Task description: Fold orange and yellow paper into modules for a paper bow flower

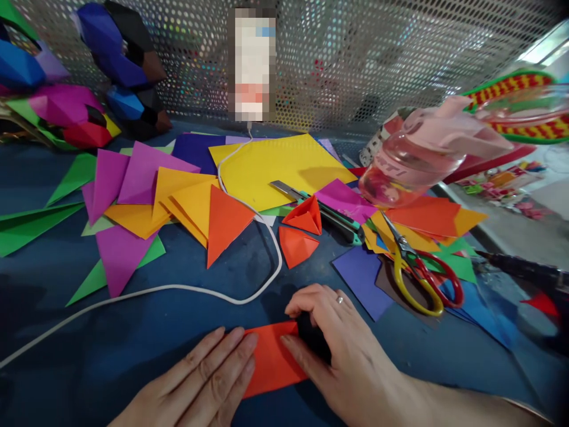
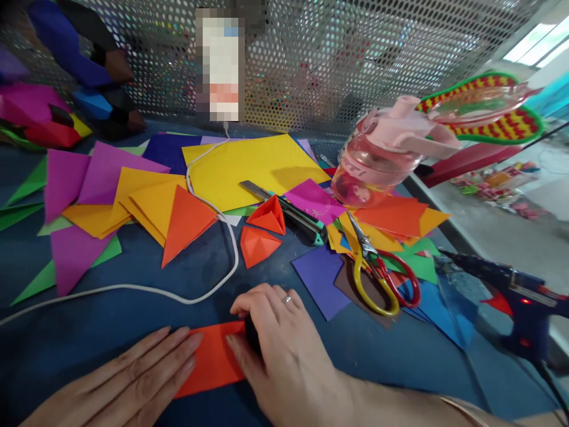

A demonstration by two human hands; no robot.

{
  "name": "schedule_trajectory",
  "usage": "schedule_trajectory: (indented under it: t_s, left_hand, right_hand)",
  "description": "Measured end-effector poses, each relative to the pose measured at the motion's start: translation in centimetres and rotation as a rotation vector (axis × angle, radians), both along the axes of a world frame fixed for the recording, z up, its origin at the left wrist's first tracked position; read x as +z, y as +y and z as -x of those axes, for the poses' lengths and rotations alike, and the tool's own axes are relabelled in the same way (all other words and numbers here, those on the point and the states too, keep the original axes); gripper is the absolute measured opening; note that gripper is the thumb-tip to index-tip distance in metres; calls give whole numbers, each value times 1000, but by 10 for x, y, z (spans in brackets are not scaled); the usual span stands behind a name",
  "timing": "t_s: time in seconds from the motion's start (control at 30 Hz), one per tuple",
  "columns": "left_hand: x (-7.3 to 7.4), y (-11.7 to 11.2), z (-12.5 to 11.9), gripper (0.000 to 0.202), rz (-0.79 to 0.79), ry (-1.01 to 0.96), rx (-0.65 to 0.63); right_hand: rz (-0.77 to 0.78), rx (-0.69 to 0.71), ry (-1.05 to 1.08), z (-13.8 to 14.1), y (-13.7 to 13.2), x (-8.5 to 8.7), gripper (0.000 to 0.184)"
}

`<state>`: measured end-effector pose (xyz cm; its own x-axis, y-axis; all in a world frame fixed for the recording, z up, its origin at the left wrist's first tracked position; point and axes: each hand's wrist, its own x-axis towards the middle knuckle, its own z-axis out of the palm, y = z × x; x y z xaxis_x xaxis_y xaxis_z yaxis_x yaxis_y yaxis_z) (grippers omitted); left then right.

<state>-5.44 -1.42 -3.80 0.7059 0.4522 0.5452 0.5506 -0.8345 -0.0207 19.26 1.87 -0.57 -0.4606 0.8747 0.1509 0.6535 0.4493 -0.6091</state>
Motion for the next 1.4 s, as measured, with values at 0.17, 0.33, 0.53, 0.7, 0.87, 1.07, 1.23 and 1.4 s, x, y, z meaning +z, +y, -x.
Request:
schedule_trajectory:
  t_s: [0.17, 0.33, 0.53, 0.7, 0.87, 1.07, 1.23, 1.4]
  left_hand:
    - [0, 0, 2, 37, 14, 42, -31]
    - [8, -4, -4, 39, 7, 16, 37]
    - [17, -11, -8, 42, 25, 48, 110]
    - [16, -12, -4, 46, 104, 49, 73]
    - [20, -15, -6, 48, 46, 75, 48]
    - [14, -20, -10, 49, -12, 136, 95]
    - [5, -22, -5, 63, -96, 186, 96]
    - [-2, -27, -4, 56, -171, 142, 84]
  right_hand:
    - [30, 15, -45, 1, 0, 2, 15]
    - [-23, 26, -44, 1, 1, 4, 18]
    - [-339, 473, 37, -4, -3, 12, 32]
    - [-464, 622, -71, 1, -7, 9, 31]
    - [-512, 606, -93, 6, -9, 13, 36]
    - [-513, 624, -118, 4, -9, 14, 32]
    - [-500, 592, -97, 3, -10, 12, 36]
    - [-504, 590, -104, 4, -8, 14, 38]
